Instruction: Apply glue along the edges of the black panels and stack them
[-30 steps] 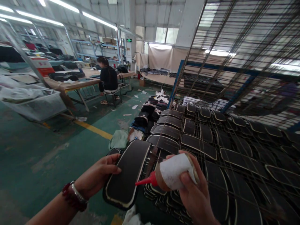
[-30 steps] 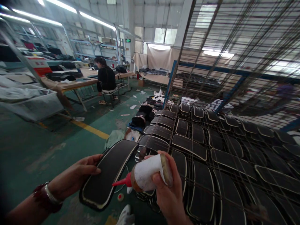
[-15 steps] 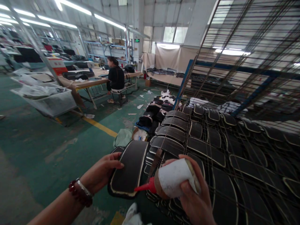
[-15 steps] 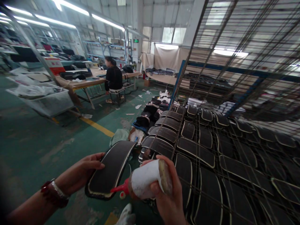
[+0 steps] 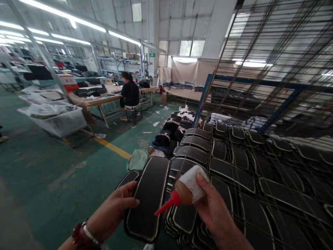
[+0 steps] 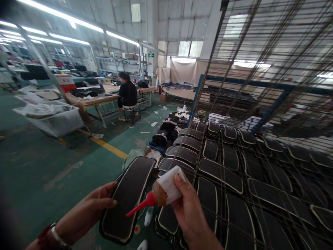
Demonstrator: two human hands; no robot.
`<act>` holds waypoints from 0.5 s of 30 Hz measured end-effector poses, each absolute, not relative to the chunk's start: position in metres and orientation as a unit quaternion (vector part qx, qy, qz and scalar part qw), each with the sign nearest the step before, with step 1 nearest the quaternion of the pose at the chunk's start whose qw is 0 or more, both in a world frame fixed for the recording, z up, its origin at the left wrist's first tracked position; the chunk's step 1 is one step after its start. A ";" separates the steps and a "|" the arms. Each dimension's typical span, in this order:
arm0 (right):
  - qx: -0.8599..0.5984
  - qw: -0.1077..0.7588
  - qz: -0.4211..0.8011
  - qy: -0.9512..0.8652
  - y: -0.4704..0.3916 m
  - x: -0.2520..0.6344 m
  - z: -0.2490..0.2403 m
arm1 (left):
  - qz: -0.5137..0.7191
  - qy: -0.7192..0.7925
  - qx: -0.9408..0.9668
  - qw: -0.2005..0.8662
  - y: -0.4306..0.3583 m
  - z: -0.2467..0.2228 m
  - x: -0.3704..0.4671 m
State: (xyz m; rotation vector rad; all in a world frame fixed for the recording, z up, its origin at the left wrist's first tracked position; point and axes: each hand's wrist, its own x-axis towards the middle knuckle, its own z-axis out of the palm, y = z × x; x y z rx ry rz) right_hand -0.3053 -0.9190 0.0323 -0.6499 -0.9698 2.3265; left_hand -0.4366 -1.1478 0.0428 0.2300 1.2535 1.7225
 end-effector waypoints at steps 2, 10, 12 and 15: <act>-0.233 0.285 0.864 -0.344 -0.917 -0.310 0.035 | 0.704 0.511 0.109 0.480 -1.147 0.040 -0.431; -0.170 0.459 0.757 -0.433 -0.914 -0.326 0.044 | 0.698 0.494 0.137 0.500 -1.133 0.033 -0.415; -0.174 0.451 0.750 -0.451 -0.921 -0.321 0.036 | 0.697 0.497 0.138 0.497 -1.131 0.033 -0.415; -0.173 0.398 0.774 -0.462 -0.930 -0.309 0.025 | 0.695 0.510 0.130 0.490 -1.131 0.035 -0.415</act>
